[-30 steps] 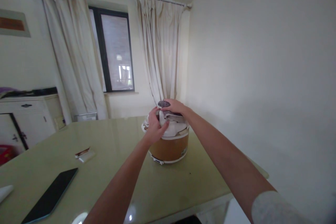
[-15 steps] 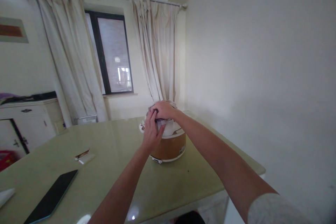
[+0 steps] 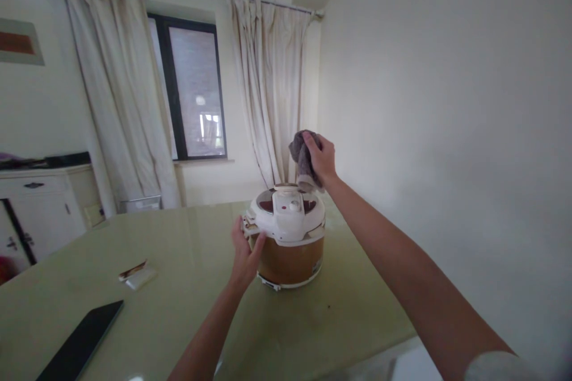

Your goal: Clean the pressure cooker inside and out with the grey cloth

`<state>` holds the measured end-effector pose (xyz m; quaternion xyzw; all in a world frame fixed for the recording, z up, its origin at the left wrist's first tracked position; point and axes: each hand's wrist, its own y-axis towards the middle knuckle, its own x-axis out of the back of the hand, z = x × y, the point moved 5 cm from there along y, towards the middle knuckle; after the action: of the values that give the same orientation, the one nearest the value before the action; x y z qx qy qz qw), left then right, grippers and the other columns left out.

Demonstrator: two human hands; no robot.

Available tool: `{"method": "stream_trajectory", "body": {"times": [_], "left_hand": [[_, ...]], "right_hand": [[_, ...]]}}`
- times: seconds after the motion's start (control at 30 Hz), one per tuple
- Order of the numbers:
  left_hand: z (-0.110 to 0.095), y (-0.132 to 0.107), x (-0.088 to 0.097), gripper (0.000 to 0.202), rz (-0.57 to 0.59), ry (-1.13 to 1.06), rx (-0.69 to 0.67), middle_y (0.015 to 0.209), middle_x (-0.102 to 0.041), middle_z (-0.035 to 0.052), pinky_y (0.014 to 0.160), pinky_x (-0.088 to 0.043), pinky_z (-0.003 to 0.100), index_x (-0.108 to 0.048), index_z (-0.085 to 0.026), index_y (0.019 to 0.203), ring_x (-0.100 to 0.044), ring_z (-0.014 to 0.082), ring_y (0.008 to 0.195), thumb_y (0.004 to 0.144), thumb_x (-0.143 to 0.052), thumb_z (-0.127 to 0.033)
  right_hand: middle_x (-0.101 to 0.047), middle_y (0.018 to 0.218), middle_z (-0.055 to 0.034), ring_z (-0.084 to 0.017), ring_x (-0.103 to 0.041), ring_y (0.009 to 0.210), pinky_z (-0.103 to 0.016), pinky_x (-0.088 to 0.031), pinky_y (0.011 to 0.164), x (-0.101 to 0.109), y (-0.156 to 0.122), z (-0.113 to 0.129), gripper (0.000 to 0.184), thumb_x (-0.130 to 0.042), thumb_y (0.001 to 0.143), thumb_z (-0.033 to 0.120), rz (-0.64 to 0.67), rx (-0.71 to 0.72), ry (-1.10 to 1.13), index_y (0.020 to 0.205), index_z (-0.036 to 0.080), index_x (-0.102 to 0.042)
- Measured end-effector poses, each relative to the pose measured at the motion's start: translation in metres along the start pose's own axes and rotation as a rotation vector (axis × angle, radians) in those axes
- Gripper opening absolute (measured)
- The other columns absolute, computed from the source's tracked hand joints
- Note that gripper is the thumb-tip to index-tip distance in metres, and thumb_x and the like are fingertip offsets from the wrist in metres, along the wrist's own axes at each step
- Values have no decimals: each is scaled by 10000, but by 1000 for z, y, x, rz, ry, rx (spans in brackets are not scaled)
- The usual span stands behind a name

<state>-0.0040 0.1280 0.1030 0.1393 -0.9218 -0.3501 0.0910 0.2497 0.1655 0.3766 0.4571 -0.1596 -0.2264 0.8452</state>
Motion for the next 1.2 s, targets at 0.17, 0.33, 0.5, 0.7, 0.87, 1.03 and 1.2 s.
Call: {"method": "stream_trajectory", "body": {"times": [0.17,0.33,0.5,0.7,0.87,1.03,1.2], "left_hand": [[12,5,-9,980,-41,-104,123,1670,-367,230,1268,-388,508,-200,-189,1665,-475,331,1514,940,-659,-661],[21,4,-12,804,-28,-126,173,1619,-478,173,1262,-396,480,-252,-255,1631,-516,298,1483,1004,-541,-669],[21,2,-16,793,-44,-156,169,1634,-454,176,1255,-398,464,-209,-266,1644,-532,288,1460,1023,-520,-647],[25,4,-11,764,-22,-178,128,1571,-515,165,1240,-419,468,-274,-257,1598,-558,295,1435,1002,-580,-623],[41,1,-7,789,3,-151,101,1674,-423,147,1283,-373,450,-251,-284,1641,-448,301,1547,1006,-548,-647],[61,-14,-15,701,15,-178,210,1657,-481,132,1320,-315,495,-357,-268,1620,-411,292,1579,1044,-446,-657],[80,-31,-22,696,17,-163,252,1694,-448,124,1353,-234,529,-396,-262,1633,-358,290,1609,1059,-385,-656]], "right_hand": [[-797,1180,-102,-294,-720,1098,-383,-529,949,-61,-31,-22,643,-450,1007,775,789,40,-490,1123,235,-780],[-768,1262,-168,-378,-711,1132,-428,-538,885,-89,-57,-38,647,-653,872,781,918,112,-827,1199,231,-749],[-792,1155,-145,-348,-719,1067,-380,-501,846,-90,-53,-37,566,-655,897,738,937,276,-806,1099,221,-762],[-784,1086,-123,-300,-693,1029,-353,-457,869,-87,-50,-35,482,-719,888,648,1034,503,-654,1032,190,-756],[-761,1063,-111,-279,-667,1015,-354,-457,911,-83,-50,-35,466,-718,885,627,1025,577,-531,1030,185,-740],[-751,1094,-133,-298,-666,1070,-397,-456,1011,-81,-49,-37,489,-727,879,604,1029,638,-423,1102,169,-731],[-741,1241,-128,-306,-664,1149,-390,-459,1008,-77,-50,-38,555,-724,895,604,1119,561,-419,1268,196,-687]]}}
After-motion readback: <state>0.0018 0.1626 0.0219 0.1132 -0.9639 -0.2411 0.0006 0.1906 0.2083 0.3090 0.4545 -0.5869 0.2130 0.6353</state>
